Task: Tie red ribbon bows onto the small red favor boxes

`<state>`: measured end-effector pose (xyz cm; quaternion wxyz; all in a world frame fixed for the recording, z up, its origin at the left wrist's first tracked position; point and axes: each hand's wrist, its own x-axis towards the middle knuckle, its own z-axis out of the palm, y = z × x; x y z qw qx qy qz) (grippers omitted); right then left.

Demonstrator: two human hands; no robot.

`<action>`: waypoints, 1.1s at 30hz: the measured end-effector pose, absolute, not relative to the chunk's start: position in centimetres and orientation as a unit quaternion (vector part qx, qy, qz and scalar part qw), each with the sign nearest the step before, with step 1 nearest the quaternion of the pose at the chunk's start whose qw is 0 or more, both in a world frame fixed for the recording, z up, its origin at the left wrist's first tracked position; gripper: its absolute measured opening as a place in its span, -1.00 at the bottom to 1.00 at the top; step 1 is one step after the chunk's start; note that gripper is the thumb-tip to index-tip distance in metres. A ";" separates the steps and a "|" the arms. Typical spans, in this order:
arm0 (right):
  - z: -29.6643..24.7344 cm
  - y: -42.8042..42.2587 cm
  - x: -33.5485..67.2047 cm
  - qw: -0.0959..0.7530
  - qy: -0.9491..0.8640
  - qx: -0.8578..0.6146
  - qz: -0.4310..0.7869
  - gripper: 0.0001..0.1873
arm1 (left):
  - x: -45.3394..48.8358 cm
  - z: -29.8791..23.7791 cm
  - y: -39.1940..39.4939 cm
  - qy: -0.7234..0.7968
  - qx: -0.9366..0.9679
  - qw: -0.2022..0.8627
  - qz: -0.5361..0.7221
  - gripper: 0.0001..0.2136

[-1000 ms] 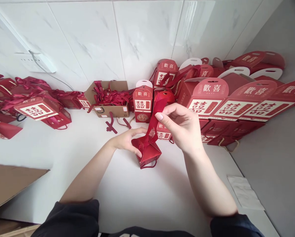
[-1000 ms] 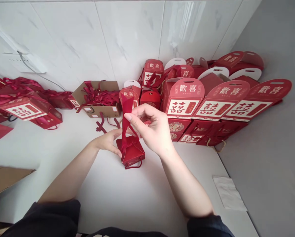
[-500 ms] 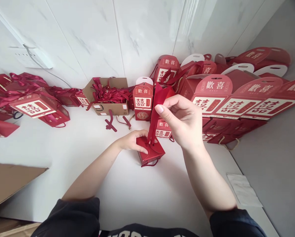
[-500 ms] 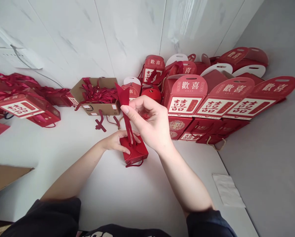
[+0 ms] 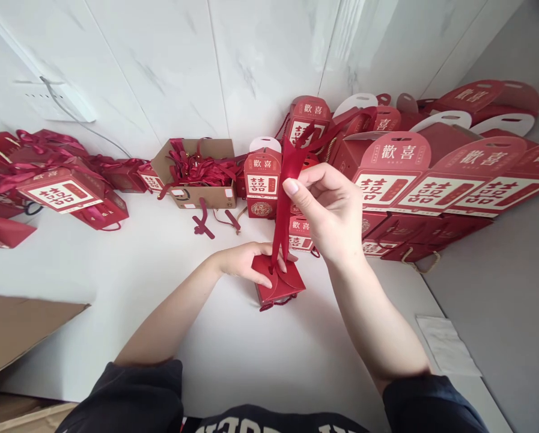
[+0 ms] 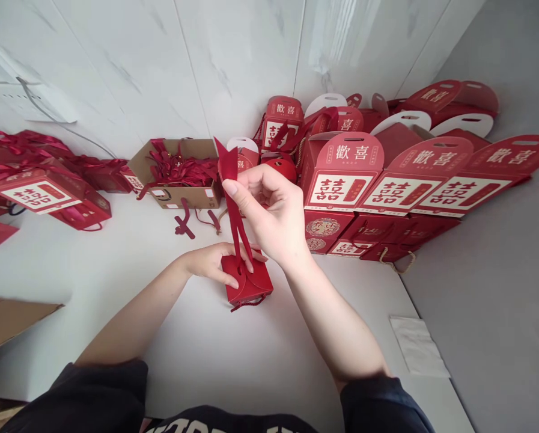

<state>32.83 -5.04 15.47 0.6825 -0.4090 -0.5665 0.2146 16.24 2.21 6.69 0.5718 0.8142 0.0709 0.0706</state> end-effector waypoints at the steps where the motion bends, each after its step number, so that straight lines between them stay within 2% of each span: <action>1: 15.4 -4.9 32.8 0.685 -0.561 -0.415 0.209 -0.78 | 16.2 7.3 1.7 0.078 0.818 0.566 0.071 -0.68; 4: 15.4 -5.0 32.4 0.694 -0.549 -0.423 0.197 -0.78 | 16.7 9.1 -0.7 0.142 0.841 0.509 0.119 -0.53; 6: 15.6 -5.3 32.2 0.698 -0.547 -0.418 0.196 -0.77 | 17.3 9.7 -2.8 0.263 0.863 0.381 0.202 -0.41; 8: 15.8 -5.7 31.9 0.700 -0.550 -0.411 0.199 -0.77 | 17.9 9.6 -4.6 0.379 0.862 0.255 0.217 -0.27; 10: 16.1 -6.0 31.7 0.698 -0.554 -0.407 0.199 -0.77 | 18.3 9.0 -5.7 0.429 0.860 0.206 0.183 -0.31; 13: 16.2 -6.3 31.6 0.693 -0.555 -0.413 0.202 -0.76 | 18.6 8.2 -5.4 0.416 0.867 0.230 0.150 -0.51; 19: 15.7 -5.3 32.2 0.702 -0.551 -0.415 0.181 -0.75 | 19.2 7.5 -3.0 0.318 0.881 0.280 0.212 -0.74; 28: 15.9 -5.4 33.1 0.709 -0.543 -0.407 0.190 -0.79 | 18.2 6.1 -1.2 0.273 0.888 0.292 0.227 -0.44; 33: 15.9 -5.7 32.9 0.703 -0.544 -0.413 0.197 -0.77 | 18.2 6.1 -1.1 0.228 0.888 0.325 0.231 -0.44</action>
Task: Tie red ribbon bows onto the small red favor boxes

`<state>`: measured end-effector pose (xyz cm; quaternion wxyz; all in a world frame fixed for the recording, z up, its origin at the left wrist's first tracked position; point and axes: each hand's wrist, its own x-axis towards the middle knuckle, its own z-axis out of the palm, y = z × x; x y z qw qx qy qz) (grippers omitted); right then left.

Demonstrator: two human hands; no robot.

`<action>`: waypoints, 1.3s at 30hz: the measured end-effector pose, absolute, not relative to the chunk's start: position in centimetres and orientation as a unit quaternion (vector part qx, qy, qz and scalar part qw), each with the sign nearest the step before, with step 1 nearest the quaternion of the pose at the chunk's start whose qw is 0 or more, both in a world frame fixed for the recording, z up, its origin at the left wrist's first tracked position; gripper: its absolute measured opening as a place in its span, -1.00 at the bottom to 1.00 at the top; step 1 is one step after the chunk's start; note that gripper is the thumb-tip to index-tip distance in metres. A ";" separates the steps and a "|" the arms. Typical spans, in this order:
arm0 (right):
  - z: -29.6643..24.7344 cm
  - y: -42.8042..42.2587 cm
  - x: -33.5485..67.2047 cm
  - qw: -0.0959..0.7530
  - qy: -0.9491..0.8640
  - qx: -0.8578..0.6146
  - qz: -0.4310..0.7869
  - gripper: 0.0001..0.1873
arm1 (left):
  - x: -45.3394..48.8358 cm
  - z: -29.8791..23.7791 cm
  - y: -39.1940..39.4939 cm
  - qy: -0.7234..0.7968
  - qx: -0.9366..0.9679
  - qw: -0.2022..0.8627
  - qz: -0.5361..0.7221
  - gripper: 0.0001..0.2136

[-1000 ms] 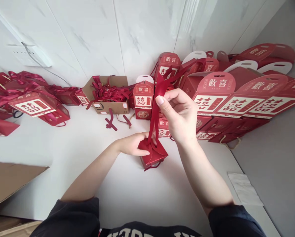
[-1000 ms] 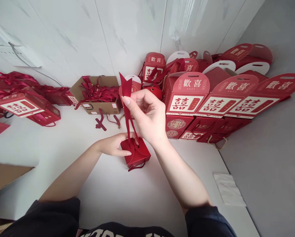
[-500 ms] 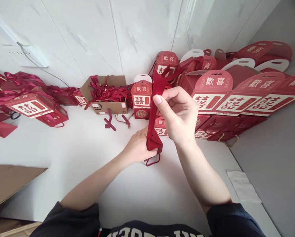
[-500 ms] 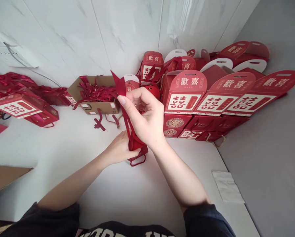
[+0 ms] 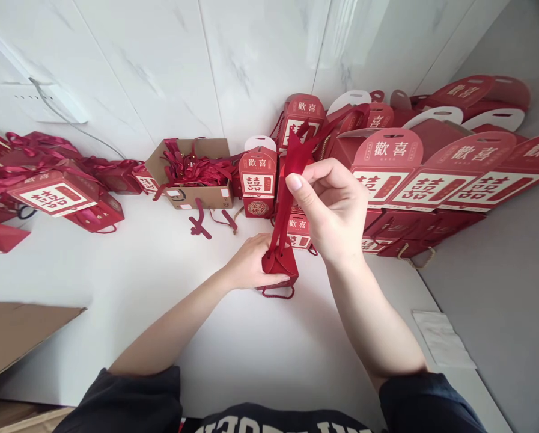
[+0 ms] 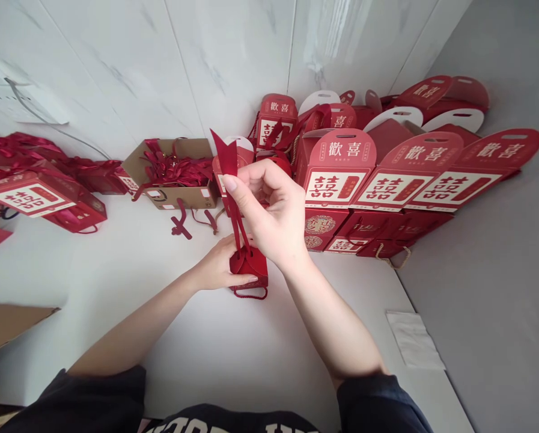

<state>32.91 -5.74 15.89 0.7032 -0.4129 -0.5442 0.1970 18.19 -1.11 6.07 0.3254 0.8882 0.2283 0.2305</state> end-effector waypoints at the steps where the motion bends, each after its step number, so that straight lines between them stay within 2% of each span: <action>1: 15.9 -5.7 32.9 0.704 -0.544 -0.412 0.198 -0.77 | 18.2 6.0 -1.0 0.212 0.887 0.339 0.232 -0.44; 4: 15.9 -5.7 33.0 0.711 -0.543 -0.400 0.198 -0.79 | 17.7 5.9 -0.3 0.161 0.875 0.404 0.212 -0.43; 7: 15.8 -5.6 33.2 0.717 -0.545 -0.385 0.202 -0.79 | 16.7 6.2 0.8 0.136 0.856 0.475 0.153 -0.61; 10: 15.8 -5.4 33.4 0.727 -0.548 -0.364 0.196 -0.80 | 15.9 6.6 1.7 0.122 0.856 0.489 0.113 -0.69; 12: 15.7 -5.3 33.5 0.734 -0.549 -0.350 0.192 -0.80 | 15.7 6.6 2.0 0.117 0.854 0.491 0.127 -0.67; 17: 15.6 -5.2 33.4 0.727 -0.554 -0.358 0.190 -0.80 | 15.9 5.5 2.0 0.110 0.786 0.583 0.173 -0.41; 25: 15.3 -4.9 33.6 0.726 -0.553 -0.360 0.195 -0.80 | 16.3 5.2 2.0 0.100 0.771 0.614 0.135 -0.56; 30: 15.3 -5.0 33.7 0.729 -0.551 -0.354 0.197 -0.81 | 16.5 5.7 1.7 0.099 0.826 0.532 0.155 -0.83; 39: 15.4 -4.9 34.5 0.728 -0.555 -0.347 0.204 -0.82 | 16.7 5.7 1.7 0.093 0.872 0.443 0.185 -0.74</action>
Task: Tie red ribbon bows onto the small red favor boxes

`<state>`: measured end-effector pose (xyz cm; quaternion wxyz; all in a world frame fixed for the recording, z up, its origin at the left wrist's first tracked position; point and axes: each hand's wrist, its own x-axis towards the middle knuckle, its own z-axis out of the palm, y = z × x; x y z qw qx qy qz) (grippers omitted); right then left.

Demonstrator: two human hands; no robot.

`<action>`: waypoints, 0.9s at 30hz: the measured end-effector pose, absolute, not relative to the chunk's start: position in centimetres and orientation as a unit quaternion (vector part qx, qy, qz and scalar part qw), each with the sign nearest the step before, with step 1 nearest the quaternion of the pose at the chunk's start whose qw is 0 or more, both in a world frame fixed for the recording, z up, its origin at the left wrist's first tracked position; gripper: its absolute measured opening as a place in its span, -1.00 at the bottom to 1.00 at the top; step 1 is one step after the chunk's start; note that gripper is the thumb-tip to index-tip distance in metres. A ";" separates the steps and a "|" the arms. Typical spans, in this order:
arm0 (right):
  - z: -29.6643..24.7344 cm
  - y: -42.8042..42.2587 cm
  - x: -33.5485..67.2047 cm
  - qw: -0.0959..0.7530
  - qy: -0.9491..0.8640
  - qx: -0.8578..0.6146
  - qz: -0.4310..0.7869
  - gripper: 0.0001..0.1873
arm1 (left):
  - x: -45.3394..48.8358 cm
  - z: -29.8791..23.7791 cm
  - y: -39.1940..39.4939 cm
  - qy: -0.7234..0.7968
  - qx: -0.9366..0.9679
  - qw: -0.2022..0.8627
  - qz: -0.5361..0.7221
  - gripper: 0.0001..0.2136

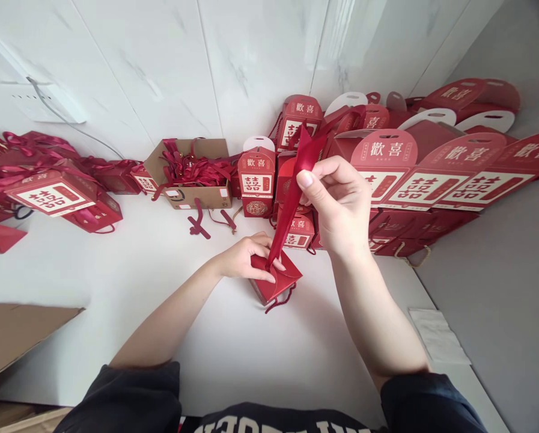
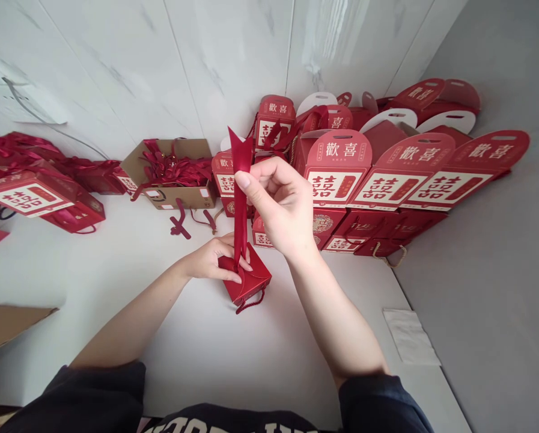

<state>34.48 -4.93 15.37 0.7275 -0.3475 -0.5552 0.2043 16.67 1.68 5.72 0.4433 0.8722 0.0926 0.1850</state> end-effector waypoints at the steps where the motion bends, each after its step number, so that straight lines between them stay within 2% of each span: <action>1: 15.3 -4.9 34.6 0.729 -0.554 -0.347 0.204 -0.82 | 16.7 5.6 1.7 0.095 0.874 0.437 0.192 -0.72; 8: 15.1 -4.9 35.2 0.724 -0.554 -0.360 0.198 -0.80 | 17.1 3.7 2.1 0.126 0.848 0.468 0.214 -0.66; 13: 15.2 -5.0 35.4 0.730 -0.555 -0.352 0.188 -0.79 | 16.8 3.4 2.8 0.097 0.822 0.526 0.196 -0.78; 27: 15.2 -5.6 34.8 0.707 -0.562 -0.377 0.206 -0.76 | 17.7 3.8 1.3 0.105 0.835 0.495 0.216 -0.87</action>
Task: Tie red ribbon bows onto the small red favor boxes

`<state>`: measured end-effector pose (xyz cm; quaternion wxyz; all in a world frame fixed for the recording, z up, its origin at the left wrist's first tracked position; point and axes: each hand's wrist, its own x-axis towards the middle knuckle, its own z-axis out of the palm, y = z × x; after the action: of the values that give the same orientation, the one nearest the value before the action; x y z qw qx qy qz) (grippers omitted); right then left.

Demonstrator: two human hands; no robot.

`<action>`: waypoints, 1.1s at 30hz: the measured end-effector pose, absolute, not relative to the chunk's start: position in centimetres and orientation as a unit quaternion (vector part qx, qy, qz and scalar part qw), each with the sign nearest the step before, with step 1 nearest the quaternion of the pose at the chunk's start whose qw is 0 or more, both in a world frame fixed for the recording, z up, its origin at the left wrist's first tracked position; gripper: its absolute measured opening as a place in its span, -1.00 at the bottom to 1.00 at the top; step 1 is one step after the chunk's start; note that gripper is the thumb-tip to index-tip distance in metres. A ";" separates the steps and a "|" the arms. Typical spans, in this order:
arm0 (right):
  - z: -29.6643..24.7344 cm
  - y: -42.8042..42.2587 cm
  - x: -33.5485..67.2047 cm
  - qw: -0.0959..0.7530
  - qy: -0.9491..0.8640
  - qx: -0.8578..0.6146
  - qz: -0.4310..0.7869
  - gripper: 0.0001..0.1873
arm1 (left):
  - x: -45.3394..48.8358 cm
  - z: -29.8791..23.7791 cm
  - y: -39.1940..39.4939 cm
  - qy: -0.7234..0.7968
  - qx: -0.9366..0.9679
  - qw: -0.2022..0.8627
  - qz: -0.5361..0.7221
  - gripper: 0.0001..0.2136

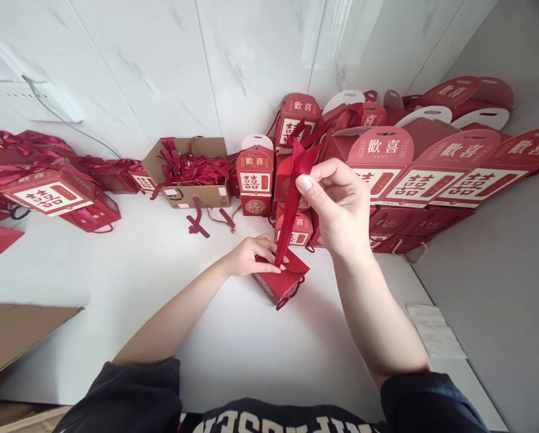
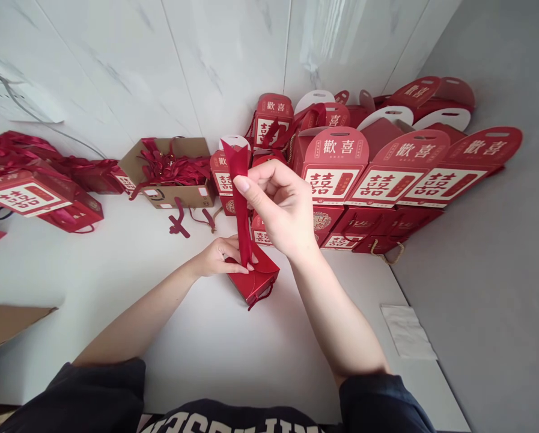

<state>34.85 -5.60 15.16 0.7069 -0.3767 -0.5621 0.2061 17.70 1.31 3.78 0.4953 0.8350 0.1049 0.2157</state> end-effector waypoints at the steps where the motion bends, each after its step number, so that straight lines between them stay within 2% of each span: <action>1: 15.2 -5.6 34.9 0.707 -0.562 -0.378 0.203 -0.76 | 17.7 3.8 1.3 0.104 0.835 0.496 0.216 -0.87; 10: 15.7 -7.3 34.7 0.718 -0.561 -0.374 0.173 -0.77 | 17.7 3.0 1.9 0.107 0.814 0.512 0.252 -0.88; 18: 15.0 -6.1 34.6 0.699 -0.545 -0.374 0.271 -0.79 | 18.0 3.8 1.3 0.110 0.827 0.500 0.230 -0.86; 21: 13.9 -4.8 35.3 0.630 -0.600 -0.380 0.314 -0.70 | 18.1 3.9 1.2 0.110 0.833 0.493 0.227 -0.85; 22: 13.4 -4.7 35.7 0.595 -0.625 -0.395 0.316 -0.65 | 18.1 3.9 1.2 0.109 0.834 0.490 0.229 -0.85; 25: 11.5 -5.7 37.1 0.468 -0.677 -0.485 0.296 -0.71 | 18.0 3.7 1.4 0.108 0.835 0.487 0.232 -0.86; 27: 10.0 -6.9 38.0 0.391 -0.691 -0.540 0.280 -0.59 | 18.0 3.5 1.6 0.114 0.834 0.490 0.229 -0.86; 28: 9.2 -7.4 38.4 0.365 -0.694 -0.557 0.273 -0.59 | 18.0 3.4 1.6 0.116 0.831 0.494 0.227 -0.86; 30: 7.7 -8.0 38.8 0.335 -0.706 -0.555 0.284 -0.65 | 18.0 3.3 1.6 0.115 0.825 0.505 0.228 -0.87; 33: 6.1 -8.1 38.4 0.362 -0.691 -0.510 0.362 -0.74 | 18.0 3.3 1.5 0.109 0.819 0.514 0.230 -0.88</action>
<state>38.42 -8.14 6.09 0.3618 -0.5104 -0.6912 0.3618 18.02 1.54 3.35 0.5145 0.8189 0.1091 0.2298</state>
